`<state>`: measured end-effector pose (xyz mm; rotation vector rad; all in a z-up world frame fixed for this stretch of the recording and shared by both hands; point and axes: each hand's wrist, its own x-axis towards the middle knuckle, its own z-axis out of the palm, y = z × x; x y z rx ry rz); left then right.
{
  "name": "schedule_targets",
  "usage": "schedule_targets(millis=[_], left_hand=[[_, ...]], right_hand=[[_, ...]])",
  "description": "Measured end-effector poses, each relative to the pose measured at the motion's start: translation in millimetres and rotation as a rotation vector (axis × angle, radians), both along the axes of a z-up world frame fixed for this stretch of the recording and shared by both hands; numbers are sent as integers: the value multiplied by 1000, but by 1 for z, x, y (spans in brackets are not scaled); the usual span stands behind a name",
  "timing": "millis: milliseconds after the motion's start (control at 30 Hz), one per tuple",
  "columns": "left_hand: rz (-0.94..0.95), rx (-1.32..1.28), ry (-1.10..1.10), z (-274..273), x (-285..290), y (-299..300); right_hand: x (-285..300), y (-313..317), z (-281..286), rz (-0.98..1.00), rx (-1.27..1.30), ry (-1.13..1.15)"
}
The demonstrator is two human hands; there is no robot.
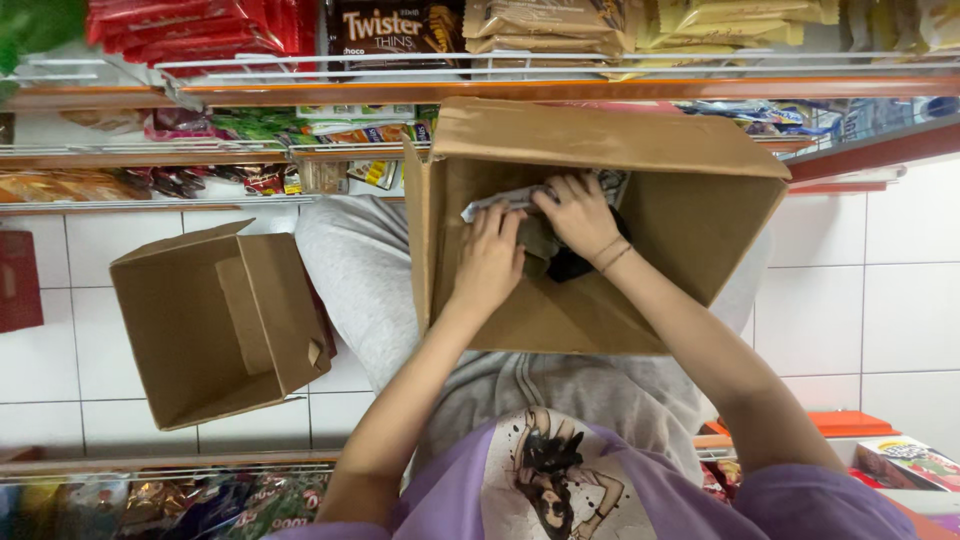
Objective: The person cleans individual packaged snacks with a cloth, scans their barcodes with a handheld scanner, and places them onto retail store shelves.
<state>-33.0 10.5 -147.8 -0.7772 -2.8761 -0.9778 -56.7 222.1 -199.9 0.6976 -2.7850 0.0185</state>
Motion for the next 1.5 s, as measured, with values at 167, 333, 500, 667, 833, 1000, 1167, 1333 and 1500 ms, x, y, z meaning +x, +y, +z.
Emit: schedule_targets(millis=[167,333,500,667,833,1000,1167,1333,1500], left_hand=[[-33,29,68,30,-12,-3],[-146,287,-181,43,-10,-3],[-209,429,-272,63,1,-9],[-215,528,-311,80,5,-11],[-62,719,-539,96,9,0],[-187,661,-539,93,11,25],[-86,560,-451,22,-10,47],[-139,-306,-342,-109,-38,54],[-92,-456,-429,-148,-37,62]], right_hand=[[20,-3,89,224,-200,-34],[33,-4,142,171,-534,-116],[36,4,164,-22,-874,-288],[36,6,175,-185,-1000,-406],[45,18,186,18,-1575,-693],[84,-4,163,-175,-1653,-520],[116,18,141,-412,-1965,-271],[139,46,124,-507,-2049,-161],[152,56,117,-530,-2130,-149]])
